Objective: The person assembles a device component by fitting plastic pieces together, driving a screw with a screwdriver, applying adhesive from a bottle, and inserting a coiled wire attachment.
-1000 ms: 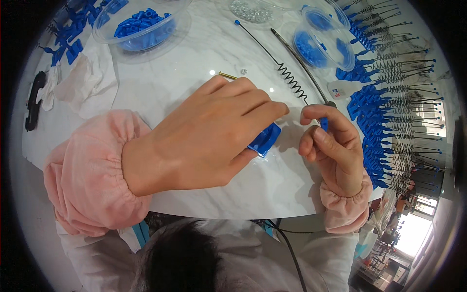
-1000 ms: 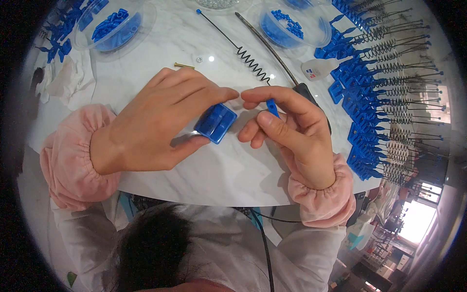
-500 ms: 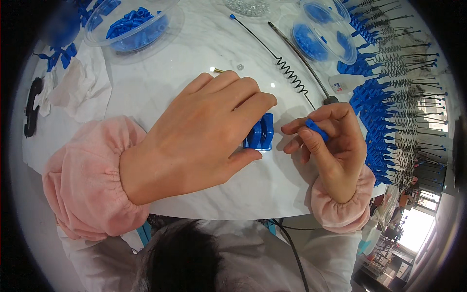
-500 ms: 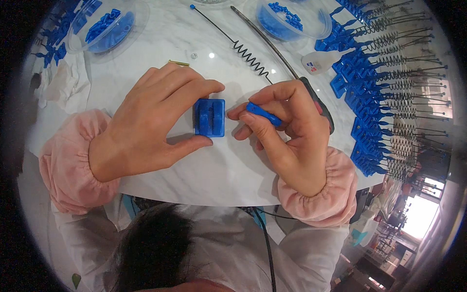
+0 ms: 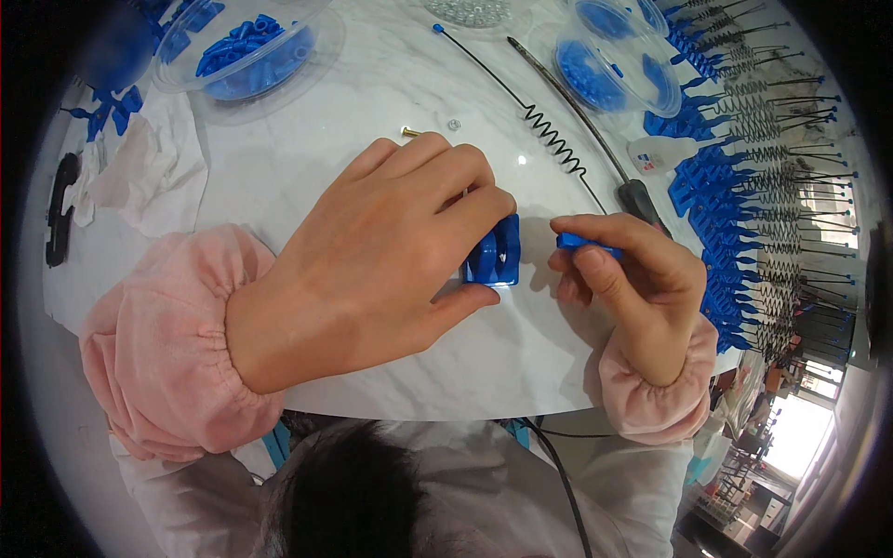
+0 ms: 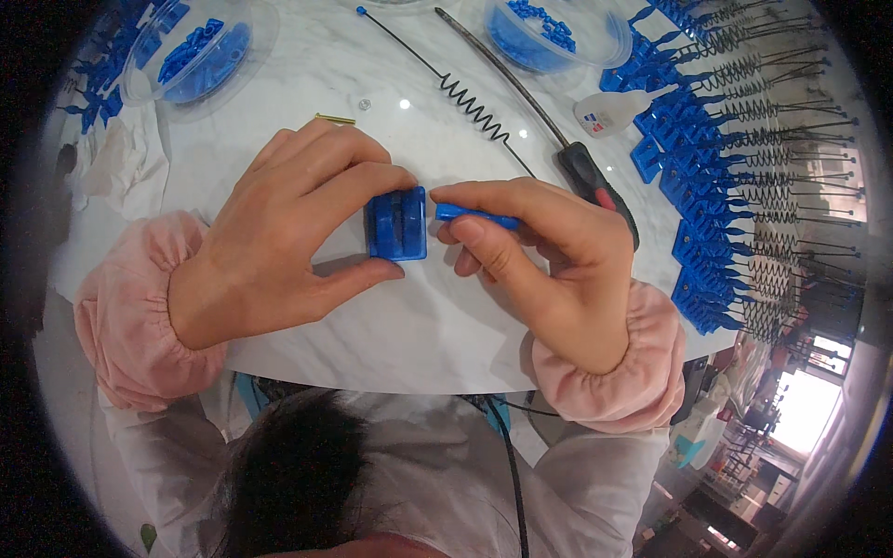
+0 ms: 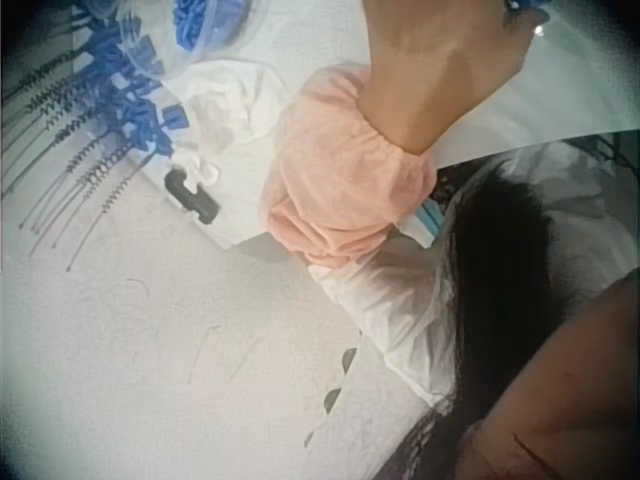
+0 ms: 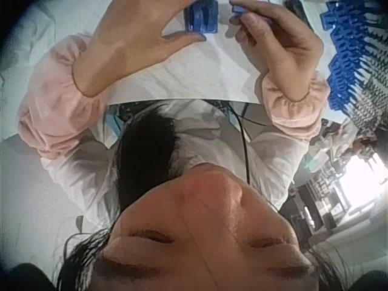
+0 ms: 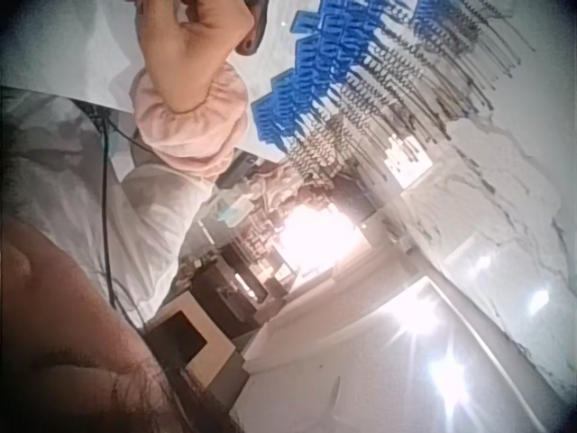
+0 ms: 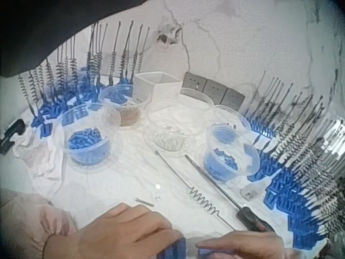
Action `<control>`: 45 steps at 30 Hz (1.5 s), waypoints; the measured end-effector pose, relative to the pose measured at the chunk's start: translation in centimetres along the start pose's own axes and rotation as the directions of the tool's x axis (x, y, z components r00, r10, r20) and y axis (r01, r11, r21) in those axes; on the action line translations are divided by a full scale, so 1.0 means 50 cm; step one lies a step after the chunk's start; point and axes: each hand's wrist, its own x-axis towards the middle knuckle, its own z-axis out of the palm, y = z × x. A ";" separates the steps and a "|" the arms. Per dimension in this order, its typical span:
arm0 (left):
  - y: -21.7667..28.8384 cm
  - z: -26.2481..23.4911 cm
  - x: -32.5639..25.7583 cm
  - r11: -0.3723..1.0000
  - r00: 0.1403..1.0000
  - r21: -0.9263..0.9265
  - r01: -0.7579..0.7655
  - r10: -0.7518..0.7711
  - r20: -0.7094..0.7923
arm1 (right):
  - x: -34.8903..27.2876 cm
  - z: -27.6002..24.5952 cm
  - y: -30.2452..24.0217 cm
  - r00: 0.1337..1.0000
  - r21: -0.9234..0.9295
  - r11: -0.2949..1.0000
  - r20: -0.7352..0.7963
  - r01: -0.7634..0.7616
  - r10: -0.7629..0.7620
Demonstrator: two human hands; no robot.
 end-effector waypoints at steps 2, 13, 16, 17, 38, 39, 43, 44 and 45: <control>0.001 -0.001 -0.001 1.000 1.000 -0.003 0.001 -0.001 -0.003 | -0.001 0.008 -0.013 0.954 0.347 0.895 -0.003 -0.279 0.298; 0.001 0.003 -0.003 1.000 1.000 -0.011 -0.014 0.014 -0.023 | 0.009 -0.010 -0.001 0.978 0.224 0.952 0.011 -0.206 0.209; 0.001 0.007 -0.003 1.000 0.999 -0.012 -0.012 0.012 -0.040 | 0.011 0.013 0.001 0.989 0.229 0.971 -0.108 -0.076 0.103; 0.001 0.008 -0.003 1.000 0.999 -0.013 -0.010 0.010 -0.039 | 0.010 0.022 0.000 0.973 0.278 0.961 -0.217 -0.010 0.073; 0.007 0.026 -0.011 1.000 0.998 -0.030 0.007 -0.008 -0.062 | 0.000 0.022 0.033 0.968 -0.125 0.962 -0.031 0.243 -0.249; 0.006 0.027 -0.012 1.000 0.998 -0.018 0.005 -0.006 -0.061 | -0.001 0.025 0.033 0.968 -0.123 0.962 -0.023 0.244 -0.248; 0.006 0.030 -0.015 1.000 0.997 0.004 -0.002 0.003 -0.072 | -0.005 0.031 0.039 0.971 -0.089 0.969 -0.044 0.229 -0.234; 0.006 0.032 -0.015 1.000 0.997 0.001 0.001 -0.001 -0.076 | -0.006 0.031 0.040 0.970 -0.072 0.969 -0.047 0.235 -0.239; 0.005 0.033 -0.015 1.000 0.997 0.004 -0.007 0.007 -0.079 | -0.008 0.031 0.039 0.970 -0.073 0.969 -0.042 0.235 -0.238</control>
